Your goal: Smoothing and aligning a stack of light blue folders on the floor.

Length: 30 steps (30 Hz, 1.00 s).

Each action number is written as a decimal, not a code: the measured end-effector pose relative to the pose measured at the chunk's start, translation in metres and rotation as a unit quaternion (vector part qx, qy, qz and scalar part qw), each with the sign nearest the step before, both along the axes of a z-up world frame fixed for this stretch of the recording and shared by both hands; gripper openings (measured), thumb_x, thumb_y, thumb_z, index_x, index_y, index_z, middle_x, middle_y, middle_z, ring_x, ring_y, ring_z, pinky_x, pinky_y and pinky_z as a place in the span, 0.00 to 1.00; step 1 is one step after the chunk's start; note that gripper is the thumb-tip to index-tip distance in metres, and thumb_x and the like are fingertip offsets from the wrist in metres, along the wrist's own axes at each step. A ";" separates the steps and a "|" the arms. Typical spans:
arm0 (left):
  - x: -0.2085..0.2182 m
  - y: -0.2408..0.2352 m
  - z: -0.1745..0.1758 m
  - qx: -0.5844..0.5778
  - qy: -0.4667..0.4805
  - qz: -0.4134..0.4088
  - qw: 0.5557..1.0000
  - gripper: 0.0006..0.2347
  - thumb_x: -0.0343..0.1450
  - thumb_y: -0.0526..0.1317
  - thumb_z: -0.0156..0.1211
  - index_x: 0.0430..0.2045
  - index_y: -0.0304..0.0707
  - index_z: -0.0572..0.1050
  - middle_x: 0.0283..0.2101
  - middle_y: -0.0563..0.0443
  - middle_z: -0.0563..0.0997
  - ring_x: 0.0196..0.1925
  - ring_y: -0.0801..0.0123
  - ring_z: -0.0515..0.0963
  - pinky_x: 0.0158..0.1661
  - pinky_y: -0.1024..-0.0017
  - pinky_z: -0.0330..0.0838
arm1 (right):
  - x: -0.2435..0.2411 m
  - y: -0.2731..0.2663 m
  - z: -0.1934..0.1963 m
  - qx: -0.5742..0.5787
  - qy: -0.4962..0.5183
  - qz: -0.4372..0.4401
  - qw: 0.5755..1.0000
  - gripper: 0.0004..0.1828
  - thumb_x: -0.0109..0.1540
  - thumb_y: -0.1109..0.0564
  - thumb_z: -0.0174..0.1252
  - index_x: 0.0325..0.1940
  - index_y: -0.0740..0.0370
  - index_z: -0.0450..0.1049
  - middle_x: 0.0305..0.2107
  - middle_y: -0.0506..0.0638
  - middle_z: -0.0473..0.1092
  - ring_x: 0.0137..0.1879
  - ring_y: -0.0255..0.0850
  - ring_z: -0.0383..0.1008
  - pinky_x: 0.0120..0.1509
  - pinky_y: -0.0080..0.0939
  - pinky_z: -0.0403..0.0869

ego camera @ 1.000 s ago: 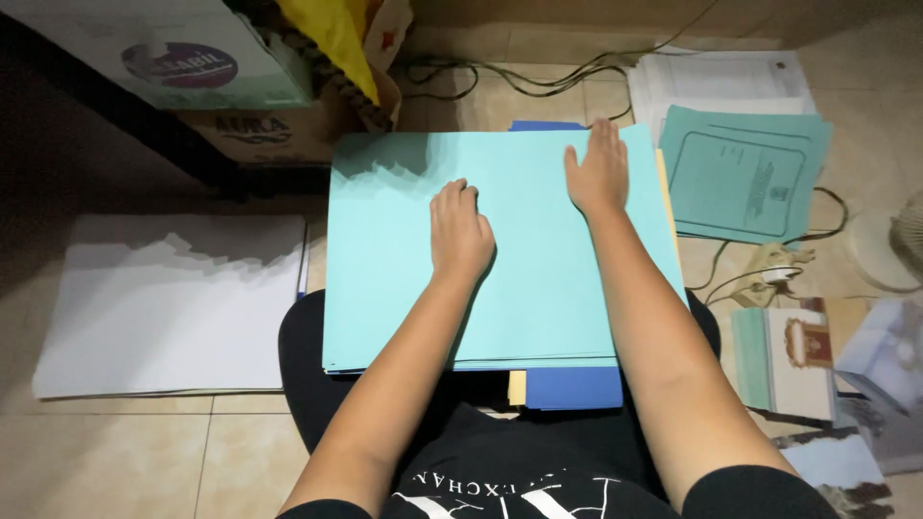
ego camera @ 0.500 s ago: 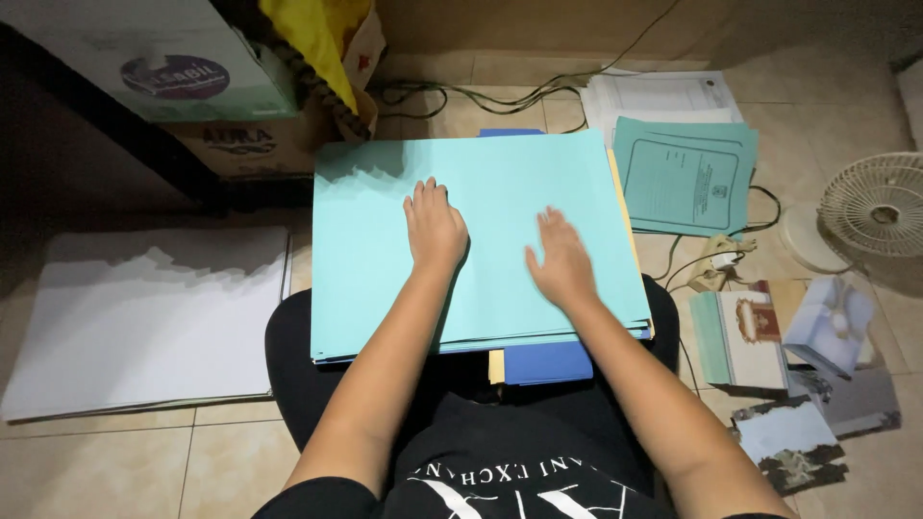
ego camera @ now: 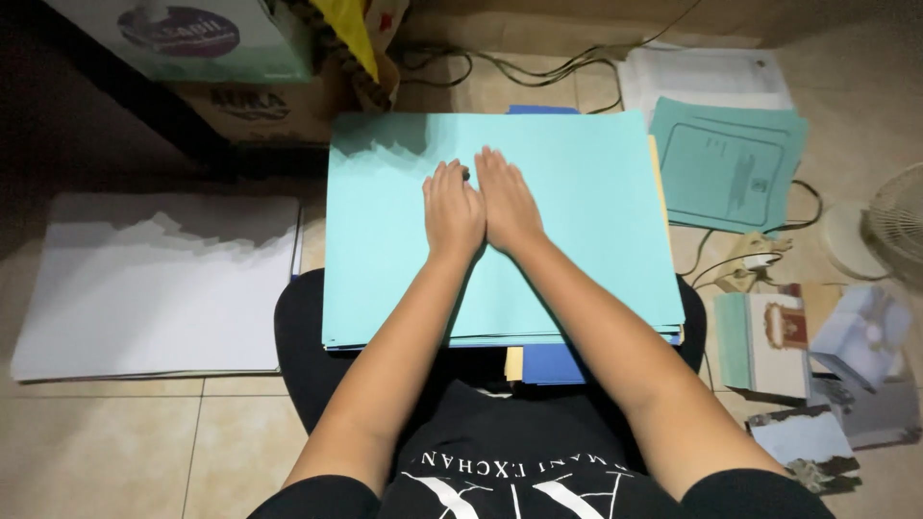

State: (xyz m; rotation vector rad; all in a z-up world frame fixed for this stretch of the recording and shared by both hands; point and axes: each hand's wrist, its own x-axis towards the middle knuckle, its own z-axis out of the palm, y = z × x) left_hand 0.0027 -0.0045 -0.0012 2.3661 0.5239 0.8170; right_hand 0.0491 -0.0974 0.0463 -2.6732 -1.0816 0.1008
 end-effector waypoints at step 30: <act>-0.015 -0.009 0.041 0.004 0.123 -0.033 0.992 0.14 0.75 0.34 0.43 0.54 0.30 0.70 0.64 0.38 0.72 0.72 0.52 0.65 0.71 0.53 0.48 | -0.022 -0.157 0.040 -0.042 0.050 -0.277 0.959 0.38 0.72 0.41 0.38 0.80 0.67 0.47 0.78 0.60 0.41 0.83 0.48 0.36 0.85 0.47 0.35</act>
